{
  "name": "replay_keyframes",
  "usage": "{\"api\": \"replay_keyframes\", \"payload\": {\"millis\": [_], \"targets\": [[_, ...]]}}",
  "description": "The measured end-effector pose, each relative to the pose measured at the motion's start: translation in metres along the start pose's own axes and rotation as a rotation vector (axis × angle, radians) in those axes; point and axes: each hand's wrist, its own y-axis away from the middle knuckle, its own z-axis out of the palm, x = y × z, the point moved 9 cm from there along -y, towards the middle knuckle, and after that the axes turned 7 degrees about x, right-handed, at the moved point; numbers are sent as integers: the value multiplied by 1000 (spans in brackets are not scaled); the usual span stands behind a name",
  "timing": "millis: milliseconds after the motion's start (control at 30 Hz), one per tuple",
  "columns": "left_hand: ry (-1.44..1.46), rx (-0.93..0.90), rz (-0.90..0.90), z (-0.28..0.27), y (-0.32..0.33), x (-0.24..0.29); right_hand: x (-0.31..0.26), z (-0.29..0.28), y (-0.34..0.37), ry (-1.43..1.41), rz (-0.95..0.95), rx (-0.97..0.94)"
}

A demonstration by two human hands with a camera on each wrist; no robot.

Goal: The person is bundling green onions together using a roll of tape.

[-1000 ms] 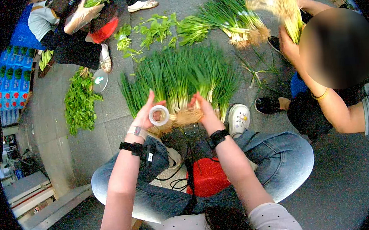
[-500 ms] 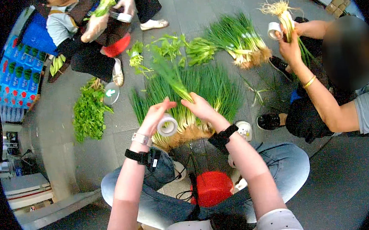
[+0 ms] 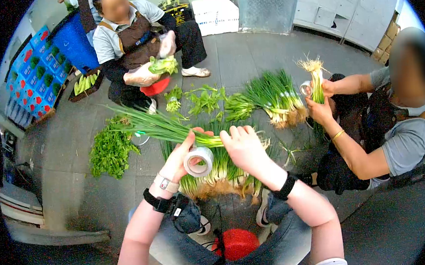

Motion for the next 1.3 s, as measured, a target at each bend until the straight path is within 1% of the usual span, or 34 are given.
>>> {"api": "replay_keyframes", "payload": {"millis": [33, 67, 100, 167, 200, 300, 333, 433, 467, 567, 600, 700, 733, 833, 933, 967, 1067, 1133, 1233, 1300], "targets": [[-8, 46, 3, 0, 3, 2, -5, -3, -1, 7, -5, 30], [-49, 33, 15, 5, 7, 7, -11, -6, -4, -27, -13, 89], [-90, 86, 47, 2, 7, 8, -15, -9, -8, -61, -18, 147], [-168, 186, 101, -1, 2, 5, -9, 6, -13, -305, 157, 52], [-250, 196, 168, 0, -3, 7, -5, 14, -11, -424, 247, -3], [-253, 207, 165, 0, -12, 6, 12, 38, -8, -662, 414, -240], [-180, 213, 131, -3, -11, 4, 13, 49, -5, -659, 426, -352], [-193, 267, 142, -10, -11, 6, 7, 39, -8, -778, 311, -265], [-184, 292, 80, -11, -8, 2, 3, 30, -9, -690, 179, -124], [-341, 304, 62, -14, -11, -2, 0, 36, -7, -477, 114, -224], [-411, 283, 200, -10, -14, 5, -1, 33, -8, -332, 64, -131], [-381, 333, 220, -14, -14, 1, -13, 29, -11, -2, -35, -70], [-283, 384, 190, -18, -12, 0, -20, 17, -15, 116, -90, 38], [-213, 431, 200, -28, -15, -3, -27, 16, -17, 148, -81, 35], [-186, 455, 236, -34, -14, -2, -27, 16, -14, 78, -40, 97], [-175, 457, 242, -35, -13, -1, -29, 16, -14, 63, -63, 88], [-47, 474, 155, -41, -15, -8, -33, 9, -14, 15, -154, 70], [-95, 475, 136, -41, -13, -5, -36, 10, -11, -18, -228, 79], [-97, 501, 62, -43, -11, -5, -32, 18, -9, -89, -157, 44], [-96, 502, 40, -43, -11, -6, -33, 15, -10, -71, -175, 71]]}}
